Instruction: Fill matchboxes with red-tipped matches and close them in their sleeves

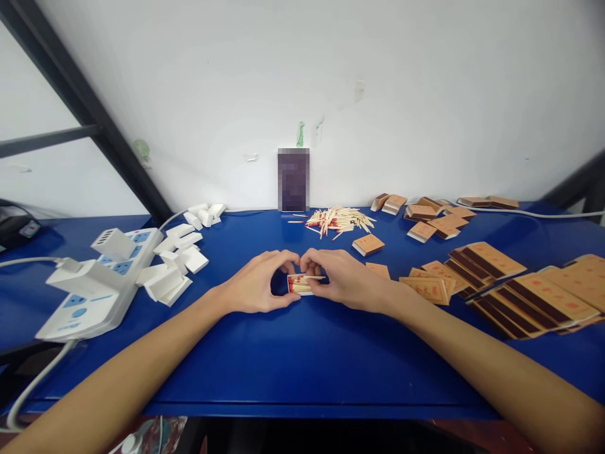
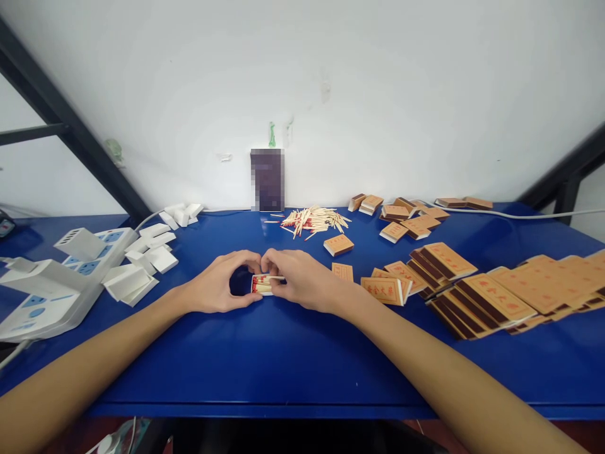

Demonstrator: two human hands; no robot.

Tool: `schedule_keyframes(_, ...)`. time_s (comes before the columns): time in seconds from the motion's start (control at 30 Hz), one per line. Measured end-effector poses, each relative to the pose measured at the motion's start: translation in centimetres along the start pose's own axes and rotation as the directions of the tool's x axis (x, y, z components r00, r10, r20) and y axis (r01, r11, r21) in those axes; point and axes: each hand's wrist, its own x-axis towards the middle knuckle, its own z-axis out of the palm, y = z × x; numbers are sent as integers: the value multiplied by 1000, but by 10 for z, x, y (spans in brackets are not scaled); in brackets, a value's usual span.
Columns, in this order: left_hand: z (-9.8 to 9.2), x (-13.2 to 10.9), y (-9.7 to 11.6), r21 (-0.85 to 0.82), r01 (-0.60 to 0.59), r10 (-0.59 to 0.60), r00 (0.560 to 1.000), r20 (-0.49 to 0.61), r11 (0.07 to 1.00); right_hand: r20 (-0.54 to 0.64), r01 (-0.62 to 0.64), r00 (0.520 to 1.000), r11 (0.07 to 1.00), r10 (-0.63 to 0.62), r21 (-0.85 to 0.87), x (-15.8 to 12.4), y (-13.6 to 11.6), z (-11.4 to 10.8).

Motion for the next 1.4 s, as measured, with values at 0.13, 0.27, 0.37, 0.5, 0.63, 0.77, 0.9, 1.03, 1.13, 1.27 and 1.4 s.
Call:
schedule_keyframes(0.13, 1, 0, -1, -22, -4, 4, 1000, -11, 1000, -30, -12, 999, 1000, 11, -23, 2, -2, 2)
schedule_keyframes(0.27, 1, 0, -1, 5, -12, 12, 1000, -21, 1000, -56, 5, 998, 998, -8, -65, 1, -4, 3)
schedule_keyframes(0.37, 0, 0, -1, 25, -20, 20, 1000, -20, 999, -70, 42, 997, 998, -45, -53, 0, -4, 4)
schedule_keyframes(0.5, -2, 1, -2, 72, -47, 47, 999, -3, 996, -114, 70, 991, 997, -72, -25, -1, -1, -3)
schedule_keyframes(0.63, -4, 2, -3, 117, -128, 124, 992, 34, 985, -155, -39, 988, 955, -7, -293, -2, 13, -26)
schedule_keyframes(0.77, -4, 1, -5, 182, -160, 154, 987, 48, 970, -107, -242, 970, 791, 220, -562, -9, 35, -49)
schedule_keyframes(0.9, -4, 1, -7, 236, -166, 161, 986, 40, 957, -14, -313, 921, 717, 390, -622, -18, 53, -57)
schedule_keyframes(1.03, -4, 1, -8, 237, -189, 189, 982, 21, 953, 19, -273, 938, 771, 346, -575, -19, 62, -57)
schedule_keyframes(1.13, -3, 2, -7, 222, -239, 246, 969, -1, 945, 17, -250, 953, 818, 302, -519, -17, 65, -58)
schedule_keyframes(1.27, -2, 1, -5, 234, -246, 253, 967, 0, 941, 26, -201, 971, 869, 238, -452, -13, 59, -54)
schedule_keyframes(1.4, 0, 0, -5, 202, -254, 265, 964, -28, 946, 59, -92, 991, 930, 121, -355, -9, 38, -39)
